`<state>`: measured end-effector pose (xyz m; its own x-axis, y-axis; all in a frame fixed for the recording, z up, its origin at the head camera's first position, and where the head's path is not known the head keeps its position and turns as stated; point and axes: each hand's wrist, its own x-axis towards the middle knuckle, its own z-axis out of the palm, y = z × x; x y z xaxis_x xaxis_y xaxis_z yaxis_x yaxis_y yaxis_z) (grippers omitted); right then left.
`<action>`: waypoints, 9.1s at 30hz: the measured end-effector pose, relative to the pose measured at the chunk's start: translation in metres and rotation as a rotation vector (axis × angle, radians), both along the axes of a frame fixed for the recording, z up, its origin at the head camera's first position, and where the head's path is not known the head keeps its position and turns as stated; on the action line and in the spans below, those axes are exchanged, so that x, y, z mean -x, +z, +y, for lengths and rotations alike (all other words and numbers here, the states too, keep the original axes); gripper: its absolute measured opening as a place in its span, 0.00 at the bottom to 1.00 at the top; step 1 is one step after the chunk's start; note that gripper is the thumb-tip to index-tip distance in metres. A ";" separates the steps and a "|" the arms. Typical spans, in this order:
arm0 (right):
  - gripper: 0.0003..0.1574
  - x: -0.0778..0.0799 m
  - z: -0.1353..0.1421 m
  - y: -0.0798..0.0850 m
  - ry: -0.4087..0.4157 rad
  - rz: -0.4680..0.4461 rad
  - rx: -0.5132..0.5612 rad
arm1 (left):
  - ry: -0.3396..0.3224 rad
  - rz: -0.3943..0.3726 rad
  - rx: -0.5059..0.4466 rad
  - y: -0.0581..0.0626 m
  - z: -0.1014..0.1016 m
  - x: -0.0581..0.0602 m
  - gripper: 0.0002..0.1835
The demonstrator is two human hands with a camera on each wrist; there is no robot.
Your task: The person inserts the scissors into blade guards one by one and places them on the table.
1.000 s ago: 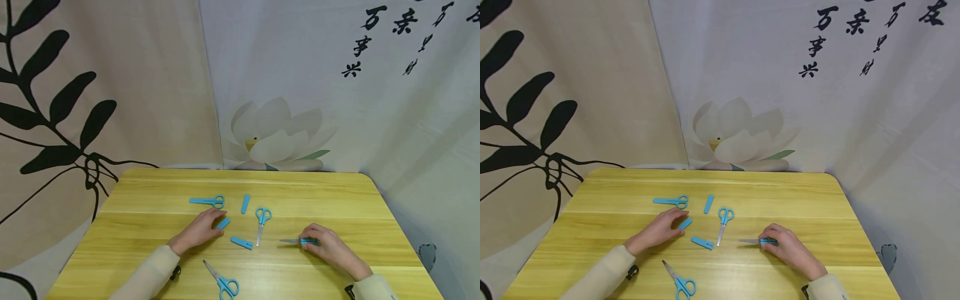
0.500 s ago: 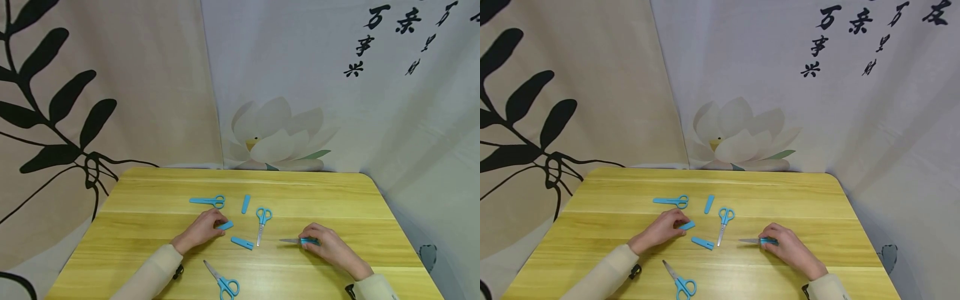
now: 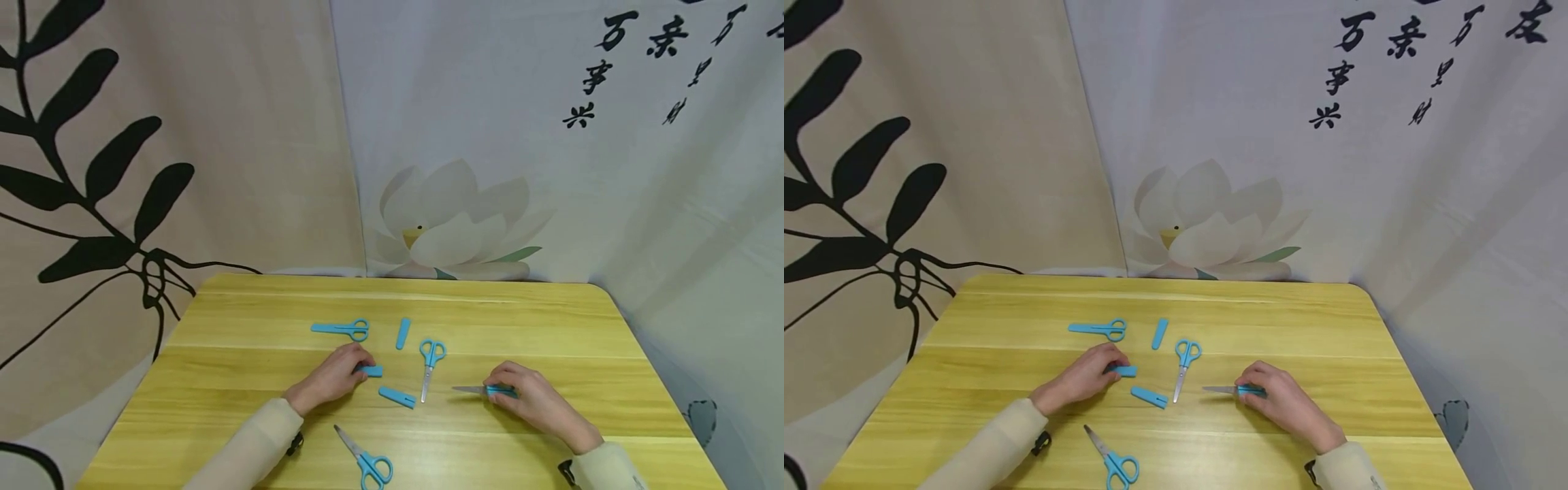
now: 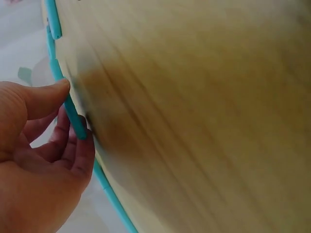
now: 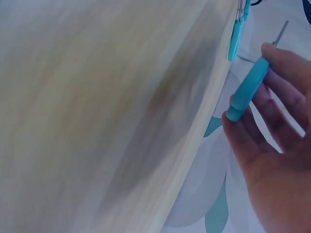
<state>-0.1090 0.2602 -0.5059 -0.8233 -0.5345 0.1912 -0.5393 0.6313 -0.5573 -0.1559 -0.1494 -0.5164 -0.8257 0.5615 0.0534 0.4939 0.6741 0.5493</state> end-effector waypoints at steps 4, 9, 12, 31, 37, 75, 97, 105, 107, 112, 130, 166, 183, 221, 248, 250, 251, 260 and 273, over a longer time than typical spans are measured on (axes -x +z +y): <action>0.09 0.000 -0.006 -0.002 -0.028 0.037 0.036 | -0.005 0.034 0.011 0.003 0.001 -0.003 0.08; 0.12 0.000 -0.019 -0.003 -0.040 0.097 0.057 | 0.007 0.063 -0.031 0.009 0.000 -0.007 0.07; 0.13 0.002 -0.027 0.000 -0.043 0.121 0.063 | 0.018 0.085 -0.058 0.015 0.001 -0.011 0.08; 0.14 0.007 -0.082 0.018 -0.013 0.280 0.027 | 0.067 0.199 -0.148 0.027 0.008 -0.044 0.12; 0.14 0.005 -0.097 0.019 -0.017 0.339 -0.029 | 0.101 0.227 -0.148 0.023 0.011 -0.051 0.12; 0.17 -0.009 -0.099 0.028 0.050 0.378 -0.032 | 0.123 0.266 -0.215 0.026 0.044 -0.075 0.10; 0.15 -0.012 -0.104 0.028 0.075 0.380 0.010 | 0.085 0.335 -0.240 0.027 0.053 -0.078 0.10; 0.17 -0.011 -0.105 0.027 0.079 0.421 0.006 | 0.091 0.326 -0.219 0.029 0.053 -0.077 0.10; 0.16 -0.011 -0.105 0.027 0.078 0.432 0.003 | 0.093 0.324 -0.219 0.030 0.053 -0.077 0.10; 0.16 -0.011 -0.106 0.026 0.080 0.426 0.004 | 0.091 0.323 -0.225 0.030 0.052 -0.077 0.11; 0.16 -0.007 -0.108 0.028 0.097 0.462 0.022 | 0.077 0.308 -0.238 0.033 0.052 -0.074 0.11; 0.15 -0.005 -0.117 0.030 0.104 0.436 0.015 | 0.050 0.287 -0.247 0.034 0.047 -0.071 0.12; 0.15 -0.006 -0.120 0.030 0.106 0.425 -0.002 | 0.047 0.233 -0.222 0.034 0.044 -0.069 0.12; 0.12 -0.004 -0.122 0.035 0.107 0.417 0.024 | 0.022 0.296 -0.184 0.040 0.048 -0.066 0.11; 0.13 -0.006 -0.131 0.031 0.107 0.420 0.004 | 0.013 0.324 -0.191 0.034 0.045 -0.069 0.11; 0.13 -0.006 -0.131 0.031 0.111 0.425 0.004 | 0.017 0.313 -0.188 0.034 0.045 -0.069 0.10; 0.12 -0.006 -0.131 0.031 0.112 0.429 0.006 | 0.019 0.306 -0.189 0.035 0.045 -0.069 0.10; 0.13 -0.005 -0.128 0.029 0.112 0.442 0.007 | 0.043 0.240 -0.184 0.038 0.047 -0.067 0.09; 0.15 -0.006 -0.129 0.023 0.098 0.442 -0.012 | 0.052 0.317 -0.133 0.038 0.048 -0.067 0.09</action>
